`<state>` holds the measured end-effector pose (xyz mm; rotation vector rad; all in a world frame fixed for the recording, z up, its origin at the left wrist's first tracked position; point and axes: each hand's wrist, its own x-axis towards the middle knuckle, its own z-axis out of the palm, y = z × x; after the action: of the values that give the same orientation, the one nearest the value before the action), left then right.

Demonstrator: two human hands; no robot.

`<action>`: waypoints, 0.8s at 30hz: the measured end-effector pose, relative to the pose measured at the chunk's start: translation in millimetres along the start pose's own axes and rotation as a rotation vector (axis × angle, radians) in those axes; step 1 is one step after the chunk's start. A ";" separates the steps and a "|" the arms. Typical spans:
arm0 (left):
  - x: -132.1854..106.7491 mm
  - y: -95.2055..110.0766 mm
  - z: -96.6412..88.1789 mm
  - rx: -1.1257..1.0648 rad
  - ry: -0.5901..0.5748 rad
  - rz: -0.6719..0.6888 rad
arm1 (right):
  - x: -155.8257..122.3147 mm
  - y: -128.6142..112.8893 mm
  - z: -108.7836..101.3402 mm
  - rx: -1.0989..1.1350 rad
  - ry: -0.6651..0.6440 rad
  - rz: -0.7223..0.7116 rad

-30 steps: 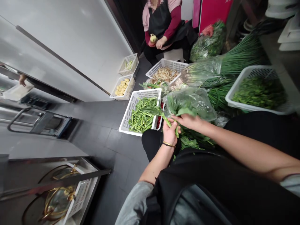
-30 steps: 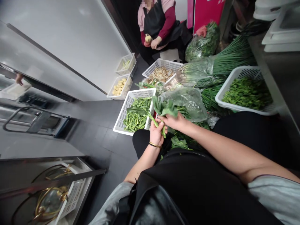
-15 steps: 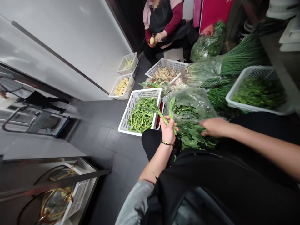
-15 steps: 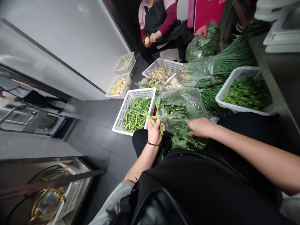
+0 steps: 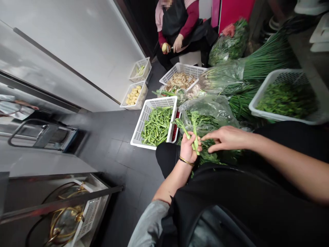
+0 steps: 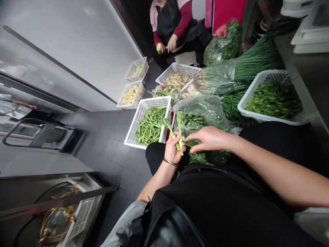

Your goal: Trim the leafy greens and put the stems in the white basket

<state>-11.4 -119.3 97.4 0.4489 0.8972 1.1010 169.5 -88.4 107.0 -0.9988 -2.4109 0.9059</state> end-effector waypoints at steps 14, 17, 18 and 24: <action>-12.5 18.2 -1.9 -0.126 -0.202 -0.162 | 11.5 14.6 29.8 0.153 0.054 0.161; -11.7 12.8 -2.9 -0.078 -0.261 -0.219 | 16.4 16.8 -0.6 0.362 0.017 0.266; -10.8 10.3 -1.1 -0.045 -0.265 -0.213 | 22.2 13.8 -8.4 0.409 0.082 0.294; -3.3 4.0 8.2 0.069 -0.074 -0.023 | 30.8 -19.8 6.7 -0.126 0.526 -0.009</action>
<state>-7.6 -119.7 106.3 0.5311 0.8752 1.0283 135.3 -79.4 118.7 -1.1058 -2.0355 0.4177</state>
